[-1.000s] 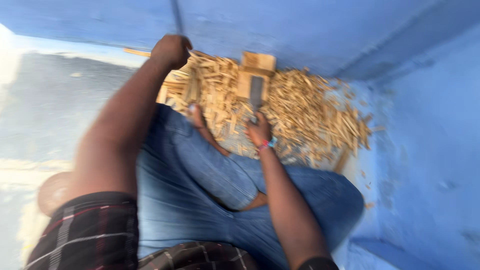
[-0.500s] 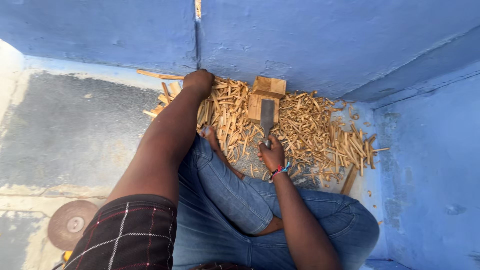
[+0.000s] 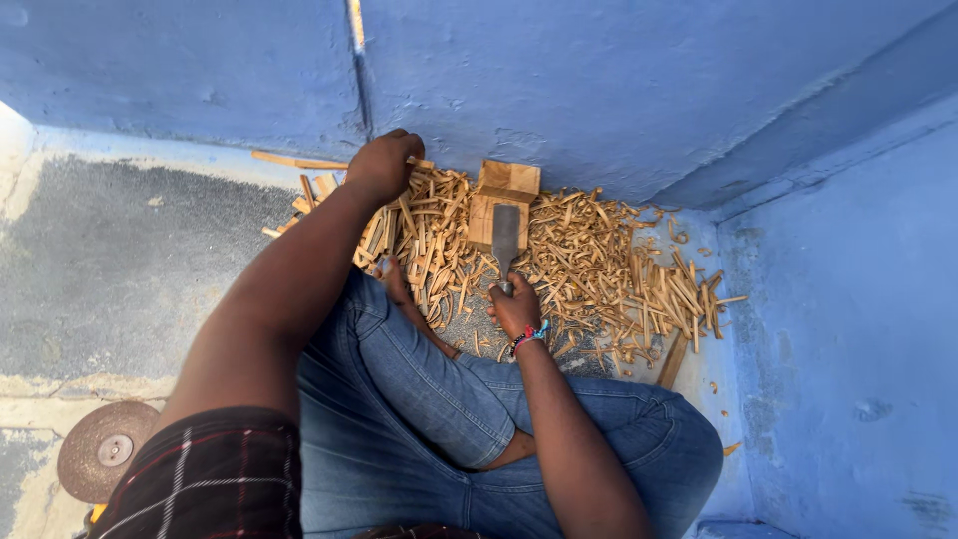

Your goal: The person sits on the floor and uses a metal tool to shave thin strips from a wooden block, holding the block with one hand and manipulating the tool with the other.

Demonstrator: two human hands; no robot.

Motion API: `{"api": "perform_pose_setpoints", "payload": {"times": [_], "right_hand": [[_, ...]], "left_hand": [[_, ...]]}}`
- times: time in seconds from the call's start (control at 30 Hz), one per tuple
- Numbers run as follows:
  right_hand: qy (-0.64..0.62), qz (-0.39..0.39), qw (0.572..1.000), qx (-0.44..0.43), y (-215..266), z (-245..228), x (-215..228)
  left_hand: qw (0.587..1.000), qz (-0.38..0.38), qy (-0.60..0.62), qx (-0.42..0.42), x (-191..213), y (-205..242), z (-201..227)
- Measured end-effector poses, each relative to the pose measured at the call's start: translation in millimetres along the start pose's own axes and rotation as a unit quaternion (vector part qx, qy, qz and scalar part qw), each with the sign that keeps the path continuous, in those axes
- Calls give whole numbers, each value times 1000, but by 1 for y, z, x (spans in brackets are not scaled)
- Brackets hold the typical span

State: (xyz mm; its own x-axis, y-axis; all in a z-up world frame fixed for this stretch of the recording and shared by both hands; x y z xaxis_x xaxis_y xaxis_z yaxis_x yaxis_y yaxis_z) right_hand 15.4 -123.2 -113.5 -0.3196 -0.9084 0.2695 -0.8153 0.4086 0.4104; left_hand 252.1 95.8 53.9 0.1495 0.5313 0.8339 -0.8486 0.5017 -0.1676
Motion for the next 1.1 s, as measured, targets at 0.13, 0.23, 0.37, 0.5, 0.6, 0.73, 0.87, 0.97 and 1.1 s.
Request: {"api": "perform_pose_setpoints", "payload": {"times": [0.13,0.23,0.37,0.5,0.6,0.73,0.87,0.97,1.1], "right_hand": [[-8,4,1000,-3,1,2,1],[-22,17,1000,-9,2,1,4],[-81,54,995,-1,4,-3,12],[-133,83,988,10,9,-4,20],[-157,73,985,16,12,-8,22],[-169,62,983,22,17,-10,21],[-150,68,986,5,12,-10,18],[-158,69,985,7,8,-6,21],[-162,67,984,14,0,-10,18]], "left_hand": [[993,50,59,-89,9,9,49],[975,41,184,-121,1,12,77],[921,-72,382,12,-55,5,82],[814,-191,481,264,-136,11,61],[789,-198,492,309,-172,8,55],[957,-117,179,198,-168,-6,38],[974,-94,120,165,-165,-8,31],[975,-82,134,155,-170,-8,34],[984,-48,121,120,-168,-17,37]]}}
Point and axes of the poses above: each hand's wrist, its own y-axis away from the middle knuckle, its own x-axis out of the back of the hand, z = x × y, the point moved 10 cm from there along -y, towards the middle knuckle, and after that the axes turned 1 degree about y, right-handed, at the moved point
